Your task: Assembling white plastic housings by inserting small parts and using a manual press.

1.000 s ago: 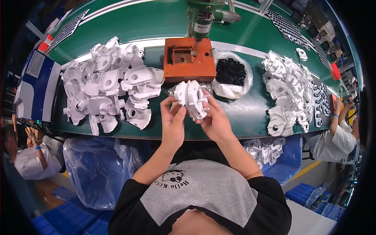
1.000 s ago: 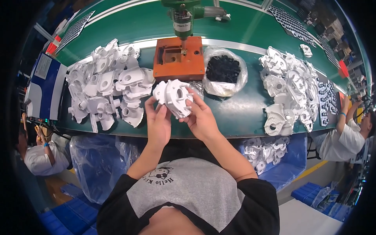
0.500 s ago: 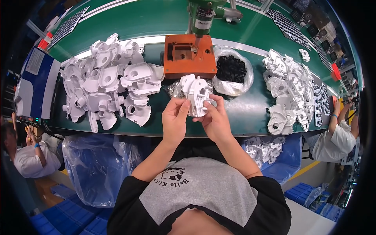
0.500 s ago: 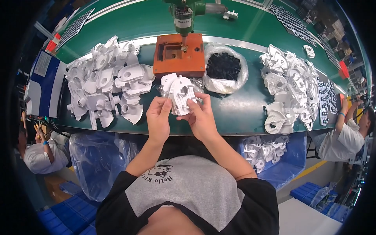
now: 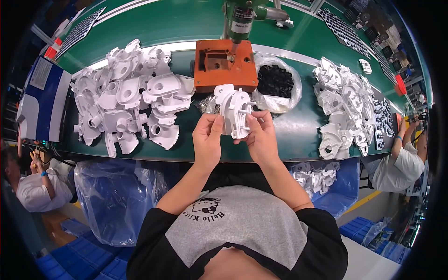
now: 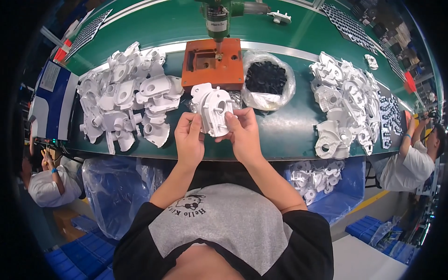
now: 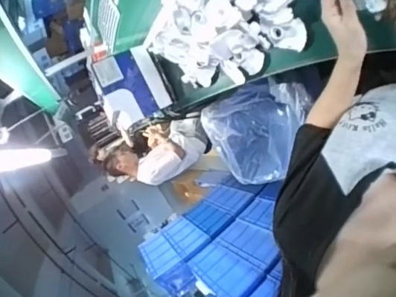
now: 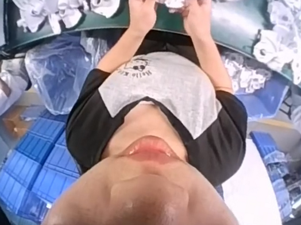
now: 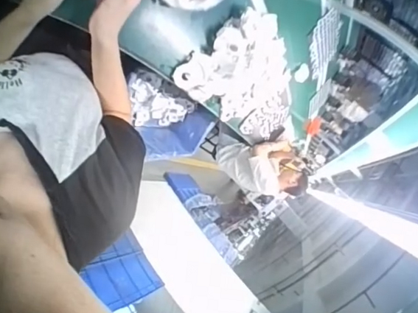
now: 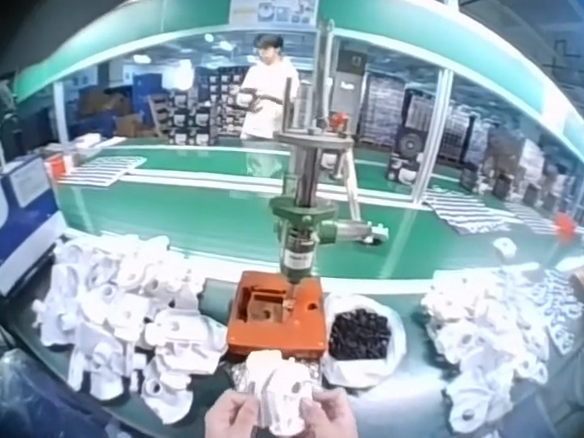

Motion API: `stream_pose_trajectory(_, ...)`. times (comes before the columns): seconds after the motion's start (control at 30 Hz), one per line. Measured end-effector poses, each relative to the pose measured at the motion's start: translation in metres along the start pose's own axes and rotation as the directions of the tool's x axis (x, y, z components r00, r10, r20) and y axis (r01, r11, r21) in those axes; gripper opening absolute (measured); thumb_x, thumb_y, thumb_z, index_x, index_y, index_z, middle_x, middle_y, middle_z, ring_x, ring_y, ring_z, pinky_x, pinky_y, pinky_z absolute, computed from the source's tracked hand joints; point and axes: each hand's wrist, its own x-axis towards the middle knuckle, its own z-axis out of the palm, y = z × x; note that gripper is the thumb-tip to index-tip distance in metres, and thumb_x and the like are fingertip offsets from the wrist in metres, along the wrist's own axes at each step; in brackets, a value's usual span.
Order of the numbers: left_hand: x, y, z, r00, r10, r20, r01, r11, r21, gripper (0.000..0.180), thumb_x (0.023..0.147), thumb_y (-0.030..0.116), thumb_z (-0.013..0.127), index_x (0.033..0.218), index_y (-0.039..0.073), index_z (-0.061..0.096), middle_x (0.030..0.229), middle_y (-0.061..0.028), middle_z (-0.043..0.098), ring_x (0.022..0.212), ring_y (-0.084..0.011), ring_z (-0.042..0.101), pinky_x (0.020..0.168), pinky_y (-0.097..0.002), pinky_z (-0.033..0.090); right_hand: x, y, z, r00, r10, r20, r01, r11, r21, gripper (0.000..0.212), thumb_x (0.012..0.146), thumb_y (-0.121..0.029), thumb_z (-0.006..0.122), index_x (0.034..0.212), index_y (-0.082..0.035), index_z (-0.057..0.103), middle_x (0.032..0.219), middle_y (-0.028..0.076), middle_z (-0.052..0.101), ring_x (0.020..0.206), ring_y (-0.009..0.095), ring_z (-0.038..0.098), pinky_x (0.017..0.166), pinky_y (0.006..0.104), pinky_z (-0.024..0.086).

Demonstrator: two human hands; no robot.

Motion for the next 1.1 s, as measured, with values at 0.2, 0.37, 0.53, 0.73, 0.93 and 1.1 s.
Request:
stream_pose_trajectory(0.2,-0.004,-0.001,0.009,0.995,0.098,-0.008,-0.098,0.995,0.007,0.015,0.095,0.016,0.051,0.086,0.005,0.052,0.066,0.0057,0.048,0.054,0.0007,0.034,0.047,-0.0172,0.024,-0.002,0.007,0.003,0.997,-0.061,-0.053,0.058,0.996,-0.062,0.023,0.091,-0.016,0.056,0.095,-0.002,0.039,0.095,0.014,0.057,0.075,0.019,0.063,0.053,0.032,0.056)
stream_pose_trajectory(0.37,-0.006,-0.014,-0.004,0.994,0.098,0.046,-0.1,0.994,0.051,0.015,0.096,0.014,0.05,0.09,0.0,0.054,0.079,-0.0019,0.059,0.071,-0.0039,0.052,0.065,-0.0196,0.044,0.002,0.009,-0.006,0.996,-0.066,-0.066,0.053,0.98,-0.189,0.023,0.09,-0.016,0.058,0.095,-0.002,0.041,0.096,0.014,0.055,0.069,0.014,0.059,0.051,0.0266,0.05)
stream_pose_trajectory(0.53,-0.008,-0.003,0.005,0.99,0.115,0.086,-0.113,0.993,-0.022,0.014,0.094,0.015,0.054,0.096,0.001,0.049,0.078,-0.0009,0.056,0.067,-0.0026,0.048,0.059,-0.0186,0.039,0.002,0.014,-0.005,0.97,-0.242,-0.025,0.218,0.91,-0.354,0.024,0.089,-0.014,0.06,0.099,-0.003,0.041,0.095,0.009,0.053,0.073,0.009,0.053,0.059,0.0227,0.046)
stream_pose_trajectory(0.73,0.005,0.01,-0.008,0.99,0.098,0.101,-0.104,0.993,0.061,0.016,0.09,0.003,0.056,0.095,0.0,0.042,0.084,-0.006,0.058,0.073,-0.0055,0.055,0.061,-0.0181,0.043,0.006,-0.003,-0.009,0.924,-0.256,0.284,0.379,0.71,-0.594,0.059,0.075,-0.017,0.074,0.121,-0.002,0.039,0.099,0.009,0.05,0.09,0.018,0.051,0.081,0.0317,0.043)
stream_pose_trajectory(0.93,0.076,0.062,-0.013,0.764,0.39,0.515,-0.635,0.31,0.708,0.012,0.083,0.007,0.061,0.088,0.003,0.051,0.084,-0.0104,0.062,0.067,-0.0209,0.061,0.061,-0.0321,0.047,0.075,-0.057,-0.062,0.738,-0.564,0.37,0.302,-0.214,-0.929,0.023,0.076,-0.017,0.067,0.097,-0.009,0.065,0.098,0.01,0.057,0.093,0.029,0.051,0.081,0.0411,0.039)
stream_pose_trajectory(1.1,0.147,0.035,-0.013,0.571,0.258,0.779,-0.774,-0.149,0.616,0.008,0.078,0.008,0.057,0.084,0.007,0.052,0.073,-0.0097,0.057,0.067,-0.0286,0.061,0.057,-0.0387,0.049,0.107,-0.057,-0.078,0.849,-0.442,0.29,0.117,-0.377,-0.919,0.016,0.077,-0.022,0.065,0.086,-0.01,0.07,0.092,0.006,0.061,0.093,0.027,0.052,0.081,0.0419,0.036)
